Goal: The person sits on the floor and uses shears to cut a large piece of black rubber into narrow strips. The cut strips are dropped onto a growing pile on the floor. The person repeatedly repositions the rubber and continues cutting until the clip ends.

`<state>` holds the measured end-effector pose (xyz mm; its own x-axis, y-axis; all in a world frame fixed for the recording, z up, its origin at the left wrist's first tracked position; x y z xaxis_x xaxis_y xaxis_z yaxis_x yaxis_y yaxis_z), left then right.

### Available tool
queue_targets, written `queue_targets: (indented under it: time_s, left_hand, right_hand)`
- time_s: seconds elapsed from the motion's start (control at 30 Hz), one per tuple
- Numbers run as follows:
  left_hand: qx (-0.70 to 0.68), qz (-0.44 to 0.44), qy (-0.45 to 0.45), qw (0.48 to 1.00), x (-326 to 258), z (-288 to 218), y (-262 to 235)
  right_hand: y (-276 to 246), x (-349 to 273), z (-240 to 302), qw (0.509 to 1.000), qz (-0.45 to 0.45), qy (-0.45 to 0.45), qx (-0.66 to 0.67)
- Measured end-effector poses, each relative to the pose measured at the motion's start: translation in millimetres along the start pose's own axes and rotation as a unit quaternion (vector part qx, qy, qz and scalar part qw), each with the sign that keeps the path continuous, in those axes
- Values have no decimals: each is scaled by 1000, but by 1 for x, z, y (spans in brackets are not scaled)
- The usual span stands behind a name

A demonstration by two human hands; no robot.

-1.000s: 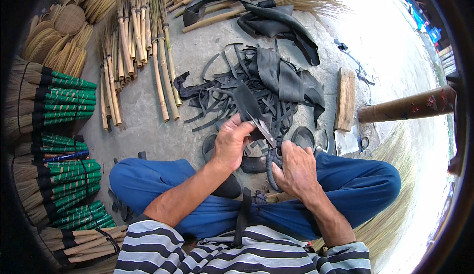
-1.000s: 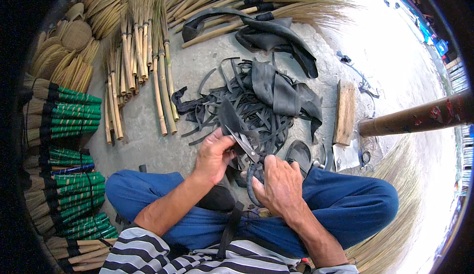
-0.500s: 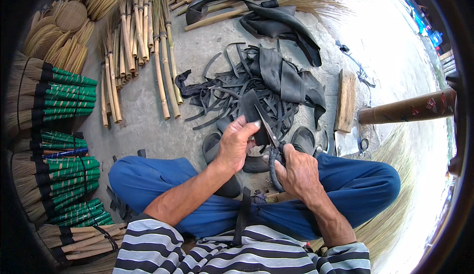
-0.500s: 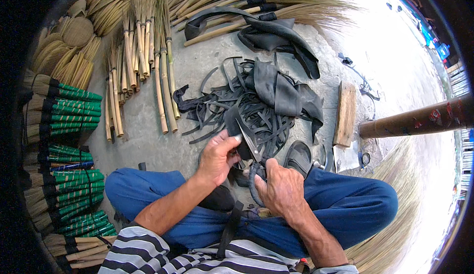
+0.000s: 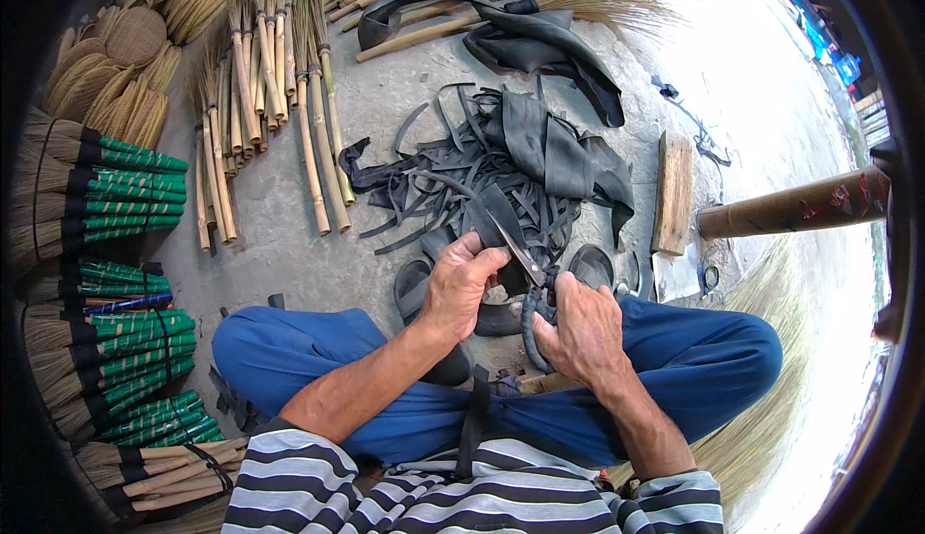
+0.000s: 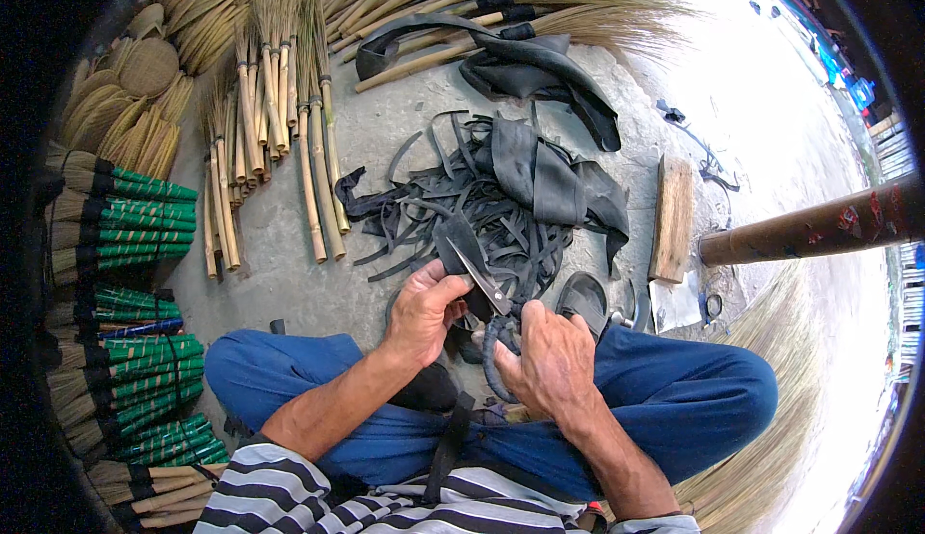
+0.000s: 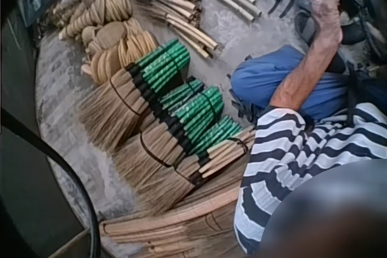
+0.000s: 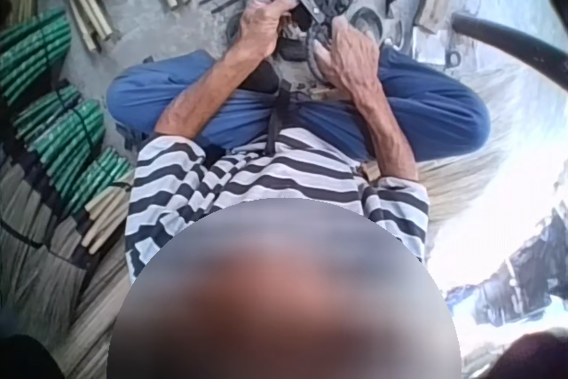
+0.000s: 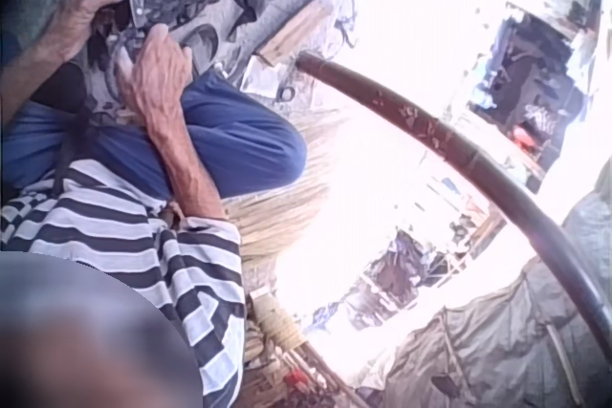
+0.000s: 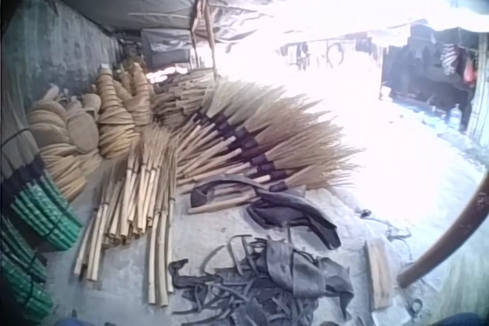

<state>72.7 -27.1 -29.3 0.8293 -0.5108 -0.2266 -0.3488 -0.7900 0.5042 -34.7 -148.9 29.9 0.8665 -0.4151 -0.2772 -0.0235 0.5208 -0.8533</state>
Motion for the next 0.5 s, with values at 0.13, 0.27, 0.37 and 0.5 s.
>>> queue_targets:
  time_s: [0.13, 0.27, 0.37, 0.5]
  left_hand:
    - [-11, -4, -9, 1000, 0, 4, -3]
    - [-43, -20, -21, 999, 8, 1, -7]
    - [-51, -46, 1, 998, 12, -7, -11]
    - [-17, -35, 10, 999, 2, -4, -3]
  right_hand:
    - [5, -2, -3, 999, 34, 22, -20]
    - [8, -2, -5, 998, 53, 37, 8]
    - [7, -1, -1, 999, 34, 14, 6]
    - [-4, -3, 6, 998, -51, -35, -14]
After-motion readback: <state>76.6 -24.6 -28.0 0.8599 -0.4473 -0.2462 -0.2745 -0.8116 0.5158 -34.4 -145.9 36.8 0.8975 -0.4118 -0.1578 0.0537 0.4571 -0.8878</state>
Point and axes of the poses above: each hand's wrist, its own x-axis towards the middle knuckle, its own y-axis out of the palm, z = x × y, the point moved 8 cm from there along x, towards the middle knuckle, and after that the axes turned 14 degrees about y, right-handed, at the moved point
